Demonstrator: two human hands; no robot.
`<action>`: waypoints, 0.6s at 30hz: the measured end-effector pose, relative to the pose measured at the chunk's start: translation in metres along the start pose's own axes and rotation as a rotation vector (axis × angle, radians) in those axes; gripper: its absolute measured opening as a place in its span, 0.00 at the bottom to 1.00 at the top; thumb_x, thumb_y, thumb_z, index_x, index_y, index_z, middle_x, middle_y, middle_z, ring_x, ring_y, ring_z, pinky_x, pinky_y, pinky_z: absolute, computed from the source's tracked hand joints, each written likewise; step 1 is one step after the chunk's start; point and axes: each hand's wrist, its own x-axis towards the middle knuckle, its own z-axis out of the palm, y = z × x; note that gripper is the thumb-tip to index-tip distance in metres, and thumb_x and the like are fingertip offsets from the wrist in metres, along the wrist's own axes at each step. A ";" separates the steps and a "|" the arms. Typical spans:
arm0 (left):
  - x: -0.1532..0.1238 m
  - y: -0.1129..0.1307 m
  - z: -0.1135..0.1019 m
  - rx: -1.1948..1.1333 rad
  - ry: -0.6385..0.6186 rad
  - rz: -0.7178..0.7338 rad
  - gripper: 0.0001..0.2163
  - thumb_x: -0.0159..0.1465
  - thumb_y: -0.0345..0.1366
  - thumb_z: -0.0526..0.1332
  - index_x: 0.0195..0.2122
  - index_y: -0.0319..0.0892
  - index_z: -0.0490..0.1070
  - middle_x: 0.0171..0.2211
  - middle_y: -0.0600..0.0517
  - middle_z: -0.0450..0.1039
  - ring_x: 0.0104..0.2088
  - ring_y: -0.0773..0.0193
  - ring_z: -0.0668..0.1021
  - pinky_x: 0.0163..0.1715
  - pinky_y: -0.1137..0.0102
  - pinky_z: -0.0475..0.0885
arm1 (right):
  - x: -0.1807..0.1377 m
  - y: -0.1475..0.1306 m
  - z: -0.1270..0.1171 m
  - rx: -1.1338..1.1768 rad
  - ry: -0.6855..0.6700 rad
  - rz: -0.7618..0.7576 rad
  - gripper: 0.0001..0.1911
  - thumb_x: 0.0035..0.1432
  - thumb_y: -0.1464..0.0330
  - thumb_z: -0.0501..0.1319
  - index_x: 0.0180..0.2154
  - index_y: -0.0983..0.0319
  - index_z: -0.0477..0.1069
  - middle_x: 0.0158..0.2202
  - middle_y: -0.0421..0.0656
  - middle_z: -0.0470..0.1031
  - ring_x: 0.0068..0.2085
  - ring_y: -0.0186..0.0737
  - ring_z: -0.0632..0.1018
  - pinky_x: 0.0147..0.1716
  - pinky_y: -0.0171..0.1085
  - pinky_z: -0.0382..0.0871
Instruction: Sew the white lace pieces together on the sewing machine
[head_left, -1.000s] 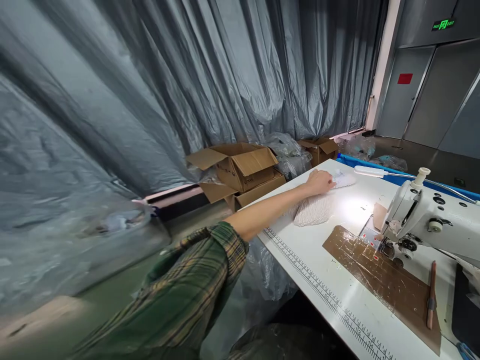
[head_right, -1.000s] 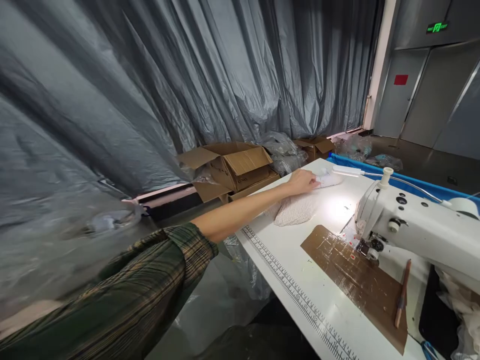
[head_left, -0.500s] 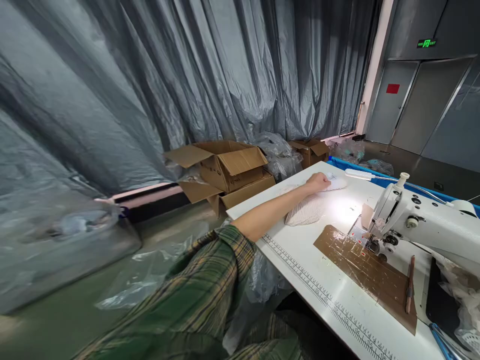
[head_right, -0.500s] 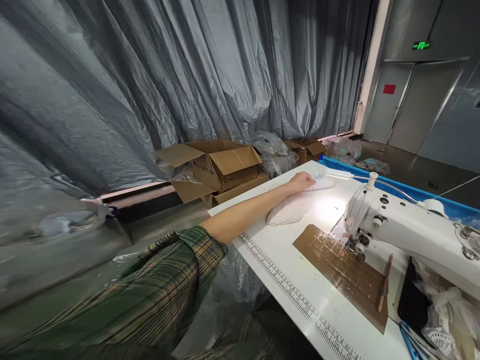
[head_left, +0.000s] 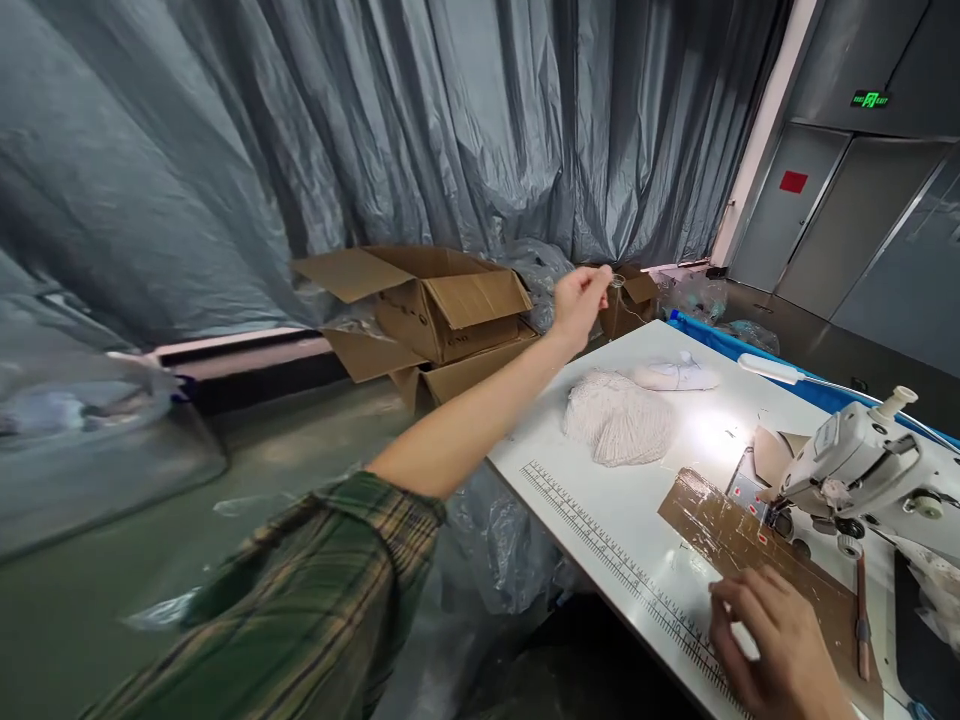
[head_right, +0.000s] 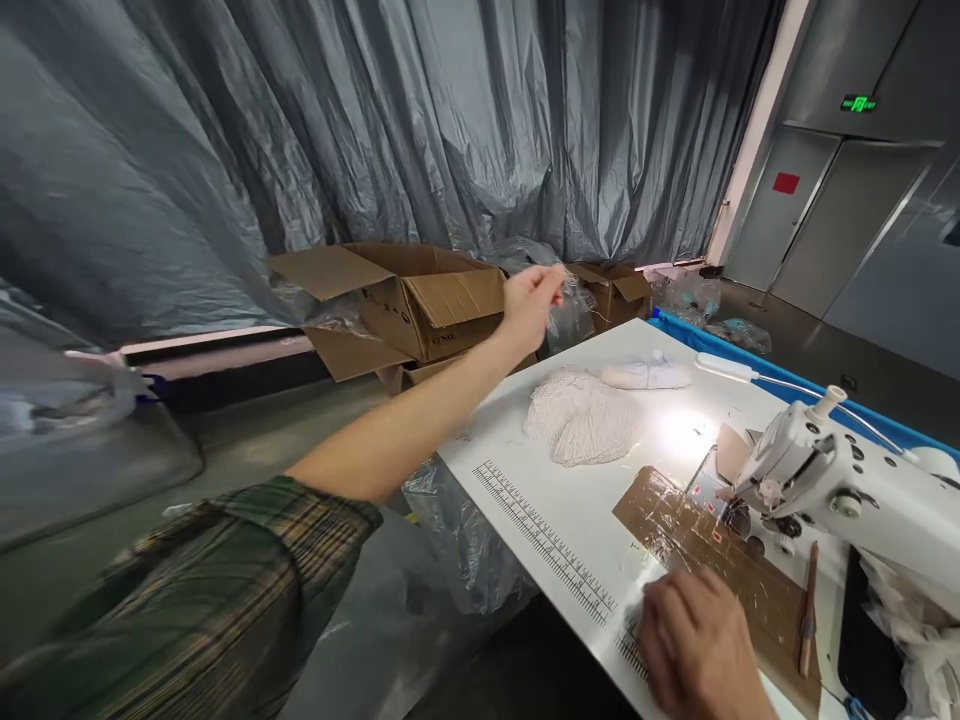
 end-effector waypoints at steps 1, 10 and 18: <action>0.003 -0.004 -0.012 0.032 0.020 0.044 0.09 0.65 0.39 0.60 0.29 0.42 0.67 0.23 0.58 0.66 0.24 0.72 0.69 0.27 0.77 0.66 | 0.000 0.012 0.002 -0.014 0.005 0.013 0.06 0.60 0.76 0.56 0.37 0.62 0.70 0.27 0.41 0.75 0.25 0.33 0.74 0.25 0.33 0.71; -0.030 -0.033 0.015 0.712 -0.701 0.325 0.26 0.61 0.48 0.61 0.57 0.42 0.65 0.55 0.44 0.69 0.56 0.51 0.71 0.57 0.58 0.64 | -0.037 0.047 0.009 0.063 0.163 0.321 0.04 0.63 0.70 0.58 0.40 0.60 0.71 0.27 0.38 0.77 0.22 0.29 0.75 0.22 0.26 0.71; -0.027 -0.076 0.084 0.710 -0.992 0.035 0.29 0.63 0.53 0.56 0.60 0.40 0.64 0.57 0.42 0.70 0.56 0.48 0.72 0.56 0.62 0.64 | -0.035 0.050 0.005 0.023 0.149 0.335 0.05 0.63 0.69 0.59 0.40 0.61 0.73 0.28 0.39 0.78 0.24 0.30 0.78 0.26 0.26 0.73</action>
